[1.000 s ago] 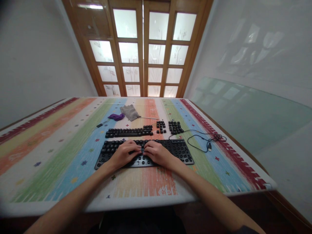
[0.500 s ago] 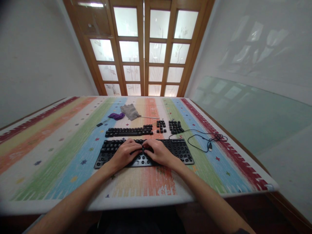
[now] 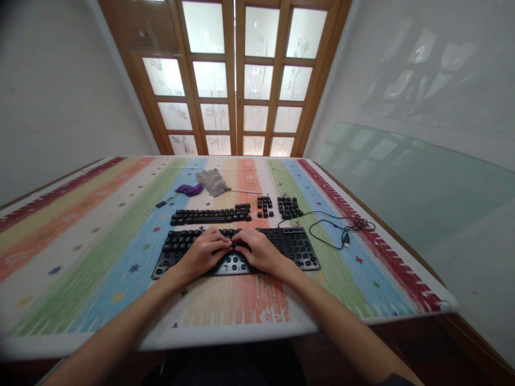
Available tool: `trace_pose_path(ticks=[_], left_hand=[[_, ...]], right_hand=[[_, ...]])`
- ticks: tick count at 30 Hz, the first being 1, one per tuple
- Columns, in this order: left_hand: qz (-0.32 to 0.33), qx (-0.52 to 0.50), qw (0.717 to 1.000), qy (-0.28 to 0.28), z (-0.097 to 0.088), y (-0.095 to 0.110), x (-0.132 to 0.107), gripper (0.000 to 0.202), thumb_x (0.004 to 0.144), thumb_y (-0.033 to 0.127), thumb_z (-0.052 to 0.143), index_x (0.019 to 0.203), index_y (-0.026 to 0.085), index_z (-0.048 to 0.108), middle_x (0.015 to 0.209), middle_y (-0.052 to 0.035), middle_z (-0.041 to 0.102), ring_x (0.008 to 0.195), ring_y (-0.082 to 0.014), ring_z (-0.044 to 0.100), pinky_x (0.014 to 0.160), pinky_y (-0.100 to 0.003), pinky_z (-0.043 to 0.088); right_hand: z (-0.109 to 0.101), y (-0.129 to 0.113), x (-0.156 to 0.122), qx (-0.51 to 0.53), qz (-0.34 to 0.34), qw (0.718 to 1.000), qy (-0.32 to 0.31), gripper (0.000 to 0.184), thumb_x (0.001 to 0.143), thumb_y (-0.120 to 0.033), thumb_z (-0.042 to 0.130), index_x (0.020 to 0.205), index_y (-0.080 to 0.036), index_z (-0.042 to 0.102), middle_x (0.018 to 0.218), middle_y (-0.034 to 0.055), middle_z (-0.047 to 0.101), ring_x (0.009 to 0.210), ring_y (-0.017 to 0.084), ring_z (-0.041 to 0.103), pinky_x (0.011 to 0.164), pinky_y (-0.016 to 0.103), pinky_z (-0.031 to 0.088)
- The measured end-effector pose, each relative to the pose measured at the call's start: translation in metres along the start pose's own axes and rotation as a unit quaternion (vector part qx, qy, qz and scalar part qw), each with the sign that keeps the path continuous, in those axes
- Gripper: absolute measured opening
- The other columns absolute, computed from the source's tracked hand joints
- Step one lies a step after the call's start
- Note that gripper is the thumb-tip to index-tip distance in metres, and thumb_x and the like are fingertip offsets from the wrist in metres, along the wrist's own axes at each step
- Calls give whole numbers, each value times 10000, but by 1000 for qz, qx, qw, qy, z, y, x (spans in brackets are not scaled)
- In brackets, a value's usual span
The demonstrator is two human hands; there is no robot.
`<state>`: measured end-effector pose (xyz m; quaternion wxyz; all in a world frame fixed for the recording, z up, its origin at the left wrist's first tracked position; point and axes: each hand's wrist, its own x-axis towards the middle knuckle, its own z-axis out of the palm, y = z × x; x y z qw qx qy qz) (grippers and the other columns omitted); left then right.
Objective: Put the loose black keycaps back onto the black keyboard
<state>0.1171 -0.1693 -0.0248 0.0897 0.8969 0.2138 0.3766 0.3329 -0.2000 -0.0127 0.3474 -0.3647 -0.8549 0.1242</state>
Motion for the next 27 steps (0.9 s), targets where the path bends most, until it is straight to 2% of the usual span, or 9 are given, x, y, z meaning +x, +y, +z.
trace_pose_path(ticks=[4, 9, 16, 22, 27], left_hand=[[13, 18, 1000, 2, 1, 1, -1, 201, 982, 189, 552, 915, 190, 741, 869, -69, 726, 814, -194, 603, 775, -359, 531], [12, 37, 999, -8, -1, 4, 1, 232, 984, 170, 531, 855, 181, 723, 899, -74, 710, 858, -206, 589, 795, -369, 538], [18, 57, 998, -12, -3, 8, 5, 208, 965, 129, 529, 863, 153, 708, 950, -96, 672, 923, -225, 556, 846, -383, 536], [23, 87, 995, -34, -6, 10, 6, 167, 937, 144, 554, 883, 164, 710, 997, -96, 655, 965, -240, 553, 877, -406, 534], [31, 148, 986, -66, 0, 15, 7, 190, 937, 113, 505, 872, 135, 682, 948, -115, 665, 940, -257, 590, 861, -450, 557]], right_hand=[[1, 2, 0, -5, -7, 1000, 4, 125, 946, -152, 542, 1020, -201, 630, 957, 72, 684, 907, 208, 642, 814, 360, 541], [1, 3, 0, -5, -6, 1000, 4, 119, 946, -147, 543, 1021, -203, 616, 963, 71, 678, 900, 207, 638, 813, 355, 538], [1, 2, 0, -32, -16, 999, 1, 114, 955, -152, 531, 1005, -199, 623, 946, 76, 671, 897, 218, 620, 812, 370, 531], [1, 2, -1, -123, -49, 991, -9, 180, 985, -145, 480, 943, -182, 651, 832, 72, 653, 829, 211, 595, 735, 322, 504], [4, -13, 2, -272, -89, 953, -100, 264, 957, -47, 431, 817, -152, 629, 741, 79, 608, 739, 212, 534, 663, 311, 453]])
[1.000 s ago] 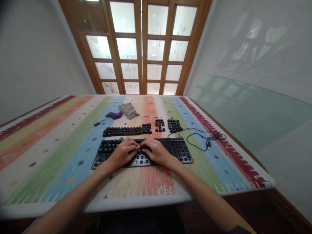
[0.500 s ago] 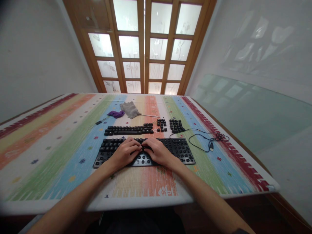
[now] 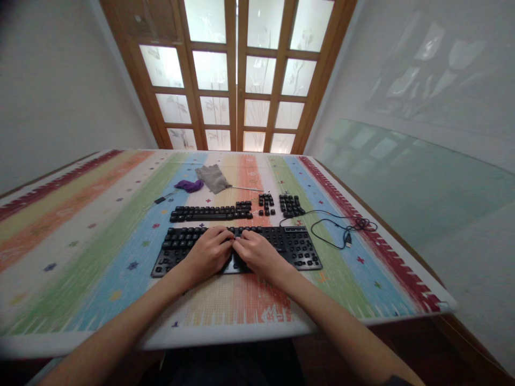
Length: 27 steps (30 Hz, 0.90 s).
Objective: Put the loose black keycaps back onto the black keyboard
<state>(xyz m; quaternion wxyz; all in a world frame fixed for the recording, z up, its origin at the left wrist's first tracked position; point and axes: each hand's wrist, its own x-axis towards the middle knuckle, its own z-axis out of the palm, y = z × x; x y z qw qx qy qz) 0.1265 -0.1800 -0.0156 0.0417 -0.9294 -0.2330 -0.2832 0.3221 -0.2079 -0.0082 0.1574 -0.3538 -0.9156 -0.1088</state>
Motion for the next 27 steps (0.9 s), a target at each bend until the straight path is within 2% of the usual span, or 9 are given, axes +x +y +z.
trace_pose_path(ticks=[3, 6, 8, 12, 20, 25, 27], left_hand=[[-12, -7, 1000, 4, 3, 6, -1, 193, 938, 114, 483, 922, 128, 675, 966, -122, 679, 1012, -267, 621, 914, -459, 561], [-24, -15, 999, 18, 8, 10, -6, 264, 951, 142, 456, 1135, 81, 636, 1181, -178, 671, 1245, -302, 566, 1052, -495, 497], [-36, -1, 999, 17, 11, 12, -10, 334, 971, 176, 443, 1247, 39, 572, 1311, -221, 617, 1330, -322, 513, 1097, -514, 456], [-52, 19, 998, -8, 17, 14, -13, 352, 1012, 240, 414, 1272, 43, 546, 1361, -232, 591, 1322, -316, 535, 1099, -490, 459], [-54, 27, 998, -5, 17, 16, -14, 387, 991, 198, 390, 1300, 12, 529, 1353, -260, 588, 1302, -326, 553, 1072, -495, 484], [-59, 32, 998, 0, 18, 17, -15, 372, 999, 228, 406, 1250, 12, 574, 1323, -256, 612, 1285, -327, 569, 1069, -493, 489], [-60, 29, 998, 4, 18, 16, -15, 370, 990, 223, 420, 1254, 15, 574, 1324, -253, 613, 1289, -324, 566, 1076, -492, 483]], right_hand=[[-7, -9, 5, -55, -11, 998, -42, 222, 926, -22, 464, 813, -132, 621, 749, 93, 619, 735, 220, 526, 666, 325, 444], [-9, -7, 8, -43, -1, 997, -56, 206, 906, -6, 486, 817, -133, 621, 727, 82, 621, 730, 208, 535, 668, 307, 436], [-8, 1, 9, -16, 16, 998, -51, 194, 904, -11, 499, 824, -139, 622, 722, 68, 624, 720, 192, 546, 655, 285, 425], [-4, 13, 8, 31, 37, 999, -24, 164, 908, -45, 522, 838, -147, 630, 753, 62, 649, 714, 178, 563, 638, 266, 413], [-1, -1, 5, -1, 43, 997, -57, 218, 898, 6, 473, 814, -137, 615, 730, 78, 612, 711, 190, 534, 664, 284, 425], [-1, 16, 4, 34, 37, 998, -45, 131, 949, -127, 538, 897, -139, 658, 768, 67, 643, 679, 164, 550, 628, 261, 410], [-2, 16, 5, 22, 26, 998, -49, 116, 946, -125, 547, 922, -132, 660, 776, 70, 651, 672, 162, 552, 620, 262, 408]])
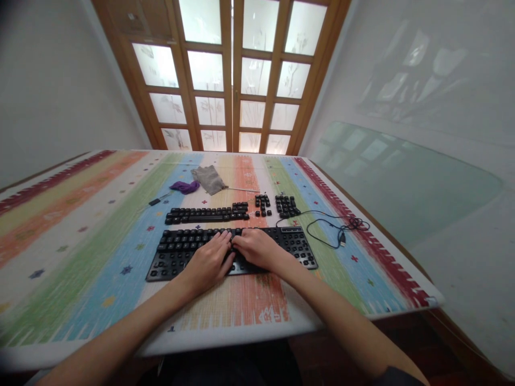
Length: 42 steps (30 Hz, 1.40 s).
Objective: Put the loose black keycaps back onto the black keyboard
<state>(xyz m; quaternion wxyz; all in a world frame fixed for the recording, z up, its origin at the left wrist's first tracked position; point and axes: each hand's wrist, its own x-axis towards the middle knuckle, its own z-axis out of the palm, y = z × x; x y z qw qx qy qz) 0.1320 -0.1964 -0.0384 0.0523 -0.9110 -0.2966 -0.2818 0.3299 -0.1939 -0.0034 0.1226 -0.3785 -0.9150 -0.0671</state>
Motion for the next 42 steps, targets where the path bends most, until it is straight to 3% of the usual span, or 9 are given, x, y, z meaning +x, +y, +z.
trace_pose_path(ticks=[4, 7, 14, 18, 24, 30, 37, 42], left_hand=[[5, -12, 1000, 9, 1, -1, -2, 395, 948, 192, 438, 1275, 3, 555, 1333, -258, 604, 1290, -326, 564, 1078, -488, 485], [-1, -11, 1000, 19, 1, 0, -3, 402, 938, 188, 436, 1282, 13, 546, 1337, -250, 604, 1293, -322, 562, 1076, -492, 487], [-5, 1, 1000, 0, 1, 2, -4, 433, 953, 197, 437, 1333, 9, 526, 1396, -240, 561, 1353, -322, 500, 1129, -488, 426], [-8, 1, 1000, -22, 0, 2, -5, 455, 983, 230, 406, 1385, 36, 492, 1459, -219, 505, 1410, -304, 428, 1154, -493, 383], [-10, 23, 998, -60, -4, 7, -3, 589, 1026, 435, 402, 1466, 43, 399, 1543, -199, 396, 1453, -298, 353, 1192, -481, 305], [-13, 22, 998, -60, -4, 7, -4, 663, 1022, 550, 358, 1465, 61, 414, 1541, -194, 403, 1465, -287, 333, 1198, -463, 283], [-21, 10, 995, -93, -9, 10, 0, 755, 986, 625, 378, 1420, 12, 462, 1519, -220, 427, 1443, -319, 368, 1189, -470, 300], [-29, -6, 995, -95, -12, 10, -2, 768, 982, 637, 384, 1451, 31, 429, 1550, -203, 386, 1471, -303, 315, 1206, -450, 274]], right_hand=[[0, -15, -1, -89, -48, 995, -7, 170, 919, -39, 493, 883, -111, 643, 772, 92, 638, 693, 189, 537, 648, 303, 423], [-1, -20, -3, -119, -80, 990, -11, 203, 941, -68, 465, 827, -127, 623, 764, 89, 626, 678, 192, 511, 649, 320, 420], [1, -19, -2, -117, -90, 989, -9, 226, 936, -82, 423, 797, -143, 592, 718, 75, 594, 649, 186, 479, 652, 327, 412], [4, -16, -5, -60, -68, 996, 12, 201, 915, -101, 456, 800, -130, 618, 704, 74, 596, 651, 178, 497, 649, 308, 427], [-7, 10, -11, 113, 18, 987, 110, 180, 945, -168, 506, 966, -145, 683, 801, 74, 645, 761, 180, 593, 709, 290, 485], [-12, 44, 8, 138, 47, 976, 165, 159, 930, -175, 544, 928, -165, 702, 842, 80, 688, 838, 199, 614, 783, 327, 505], [3, 93, 60, 109, 112, 984, 89, 114, 851, -126, 628, 886, -155, 733, 911, 84, 746, 938, 226, 639, 907, 360, 470], [15, 109, 84, 101, 152, 983, 20, 128, 874, -149, 637, 933, -154, 749, 997, 101, 751, 984, 226, 655, 906, 332, 466]])
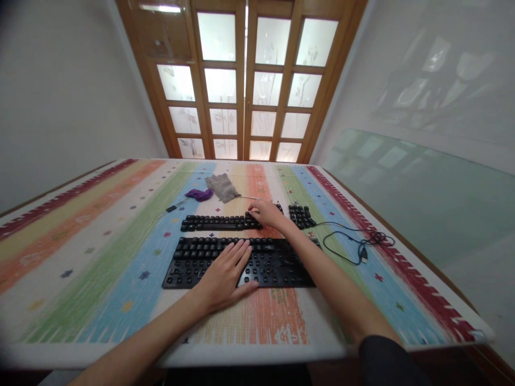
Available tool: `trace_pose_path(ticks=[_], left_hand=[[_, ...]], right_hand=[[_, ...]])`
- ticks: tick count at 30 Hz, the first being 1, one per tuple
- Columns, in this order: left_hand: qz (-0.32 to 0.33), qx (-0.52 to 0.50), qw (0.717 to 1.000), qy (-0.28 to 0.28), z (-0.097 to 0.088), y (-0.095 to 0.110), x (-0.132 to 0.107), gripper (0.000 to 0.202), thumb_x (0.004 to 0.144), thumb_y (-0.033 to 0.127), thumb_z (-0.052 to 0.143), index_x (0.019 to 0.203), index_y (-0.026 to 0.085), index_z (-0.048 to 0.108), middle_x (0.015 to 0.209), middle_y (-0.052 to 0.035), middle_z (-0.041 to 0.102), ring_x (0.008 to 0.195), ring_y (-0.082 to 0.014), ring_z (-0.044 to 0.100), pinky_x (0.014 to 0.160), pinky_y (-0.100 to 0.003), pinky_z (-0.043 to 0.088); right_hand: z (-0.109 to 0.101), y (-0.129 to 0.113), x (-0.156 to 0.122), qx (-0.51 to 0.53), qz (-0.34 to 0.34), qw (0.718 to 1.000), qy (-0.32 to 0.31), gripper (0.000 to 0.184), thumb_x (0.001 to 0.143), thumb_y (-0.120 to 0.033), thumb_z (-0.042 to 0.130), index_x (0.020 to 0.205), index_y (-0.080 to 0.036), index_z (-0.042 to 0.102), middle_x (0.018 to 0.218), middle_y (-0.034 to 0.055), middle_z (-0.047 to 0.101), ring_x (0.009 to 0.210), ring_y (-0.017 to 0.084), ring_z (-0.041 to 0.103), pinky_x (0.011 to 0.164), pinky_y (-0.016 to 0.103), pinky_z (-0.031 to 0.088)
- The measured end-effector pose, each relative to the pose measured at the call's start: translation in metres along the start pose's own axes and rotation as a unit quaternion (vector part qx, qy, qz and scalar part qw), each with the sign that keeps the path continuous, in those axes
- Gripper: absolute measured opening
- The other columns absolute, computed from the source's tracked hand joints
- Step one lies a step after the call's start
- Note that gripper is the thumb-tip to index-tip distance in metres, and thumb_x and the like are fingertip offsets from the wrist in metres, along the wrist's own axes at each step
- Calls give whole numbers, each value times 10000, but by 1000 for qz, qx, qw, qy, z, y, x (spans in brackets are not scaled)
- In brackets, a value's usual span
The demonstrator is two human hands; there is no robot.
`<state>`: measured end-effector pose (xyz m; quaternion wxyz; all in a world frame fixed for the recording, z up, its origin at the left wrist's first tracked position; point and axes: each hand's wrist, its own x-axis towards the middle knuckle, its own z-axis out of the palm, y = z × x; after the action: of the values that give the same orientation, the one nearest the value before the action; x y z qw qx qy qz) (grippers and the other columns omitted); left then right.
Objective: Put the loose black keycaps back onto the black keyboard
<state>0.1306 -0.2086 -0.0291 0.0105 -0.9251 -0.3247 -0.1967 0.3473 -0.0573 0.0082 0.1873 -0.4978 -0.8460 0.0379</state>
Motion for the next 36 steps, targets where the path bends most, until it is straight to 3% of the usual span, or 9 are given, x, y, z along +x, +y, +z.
trace_pose_path(ticks=[7, 21, 28, 36], left_hand=[[15, -5, 1000, 1, 0, -2, -4, 702, 1001, 611, 365, 1516, 134, 354, 1606, -154, 294, 1505, -280, 230, 1223, -463, 218], [11, -3, 1000, 8, 6, 1, -2, 765, 991, 618, 364, 1521, 67, 324, 1592, -163, 322, 1492, -289, 268, 1216, -452, 230], [16, 17, 1000, 19, 8, 1, -1, 750, 988, 621, 369, 1482, 58, 391, 1578, -177, 345, 1484, -303, 284, 1214, -460, 232], [14, 9, 1000, 17, 7, 1, -3, 761, 993, 617, 362, 1514, 64, 331, 1595, -170, 312, 1505, -284, 230, 1222, -449, 214]], right_hand=[[6, 4, 13, -4, 27, 999, -35, 118, 862, -138, 663, 912, -157, 768, 962, 97, 763, 907, 213, 684, 828, 291, 490], [8, 3, 20, 7, 44, 997, -63, 161, 845, -74, 647, 915, -146, 773, 956, 104, 777, 870, 206, 702, 797, 278, 506], [11, 0, 19, 14, 24, 998, -59, 220, 832, -30, 607, 912, -154, 771, 953, 88, 773, 875, 191, 692, 786, 256, 499], [13, 1, 20, 7, 9, 998, -55, 218, 857, -36, 582, 924, -145, 760, 953, 108, 766, 888, 208, 690, 785, 267, 494]])
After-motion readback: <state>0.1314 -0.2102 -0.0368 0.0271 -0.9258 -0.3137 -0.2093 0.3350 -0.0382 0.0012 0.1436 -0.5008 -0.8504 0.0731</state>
